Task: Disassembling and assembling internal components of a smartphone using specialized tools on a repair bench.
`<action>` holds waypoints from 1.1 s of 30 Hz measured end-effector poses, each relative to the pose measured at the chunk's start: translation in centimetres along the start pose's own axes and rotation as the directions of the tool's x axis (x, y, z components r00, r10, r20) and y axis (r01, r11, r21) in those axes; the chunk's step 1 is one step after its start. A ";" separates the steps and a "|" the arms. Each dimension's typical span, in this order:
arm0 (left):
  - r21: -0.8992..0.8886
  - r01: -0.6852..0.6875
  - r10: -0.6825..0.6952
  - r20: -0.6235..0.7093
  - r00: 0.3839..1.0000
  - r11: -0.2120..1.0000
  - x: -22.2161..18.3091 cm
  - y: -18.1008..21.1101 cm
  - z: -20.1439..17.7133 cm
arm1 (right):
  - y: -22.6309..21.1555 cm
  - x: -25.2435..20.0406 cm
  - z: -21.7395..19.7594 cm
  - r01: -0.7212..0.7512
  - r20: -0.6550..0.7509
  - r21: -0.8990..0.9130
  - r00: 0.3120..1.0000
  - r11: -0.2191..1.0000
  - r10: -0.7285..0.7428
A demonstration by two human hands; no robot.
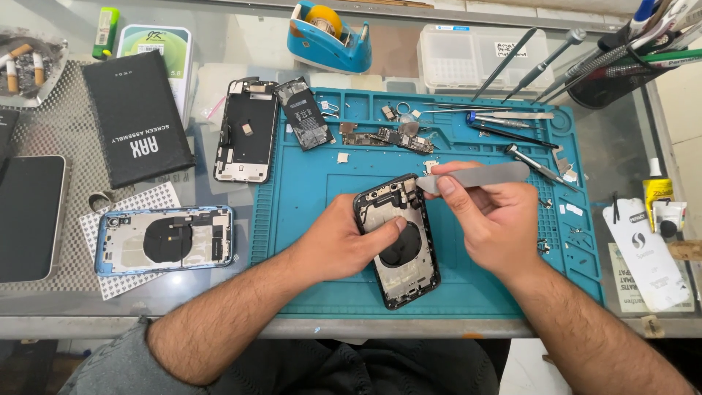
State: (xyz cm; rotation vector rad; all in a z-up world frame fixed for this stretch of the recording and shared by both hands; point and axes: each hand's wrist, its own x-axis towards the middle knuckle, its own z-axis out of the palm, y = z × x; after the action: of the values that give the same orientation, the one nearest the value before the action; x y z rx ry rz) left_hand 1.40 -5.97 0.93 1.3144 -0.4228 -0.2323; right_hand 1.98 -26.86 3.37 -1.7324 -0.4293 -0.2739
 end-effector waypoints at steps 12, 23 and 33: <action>0.054 0.053 -0.053 -0.003 0.999 0.997 -0.2 0.3 -0.9 | -1.1 0.2 0.7 0.238 -0.007 -0.117 0.971 0.964 -0.240; 0.245 -0.012 -0.019 0.123 0.992 0.970 -0.2 3.3 -1.0 | -3.1 -0.1 -0.1 0.546 0.132 -0.237 0.838 0.804 -0.530; 0.390 -0.088 0.012 0.194 0.981 0.917 -0.4 4.4 -0.5 | -3.7 -0.6 0.0 0.572 0.189 -0.325 0.820 0.753 -0.541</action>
State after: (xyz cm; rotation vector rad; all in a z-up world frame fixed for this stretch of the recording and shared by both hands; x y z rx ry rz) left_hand 1.00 -4.29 4.98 1.6850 -0.6907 -0.2359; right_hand -0.13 -26.34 6.44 -1.9518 -1.0198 -0.7581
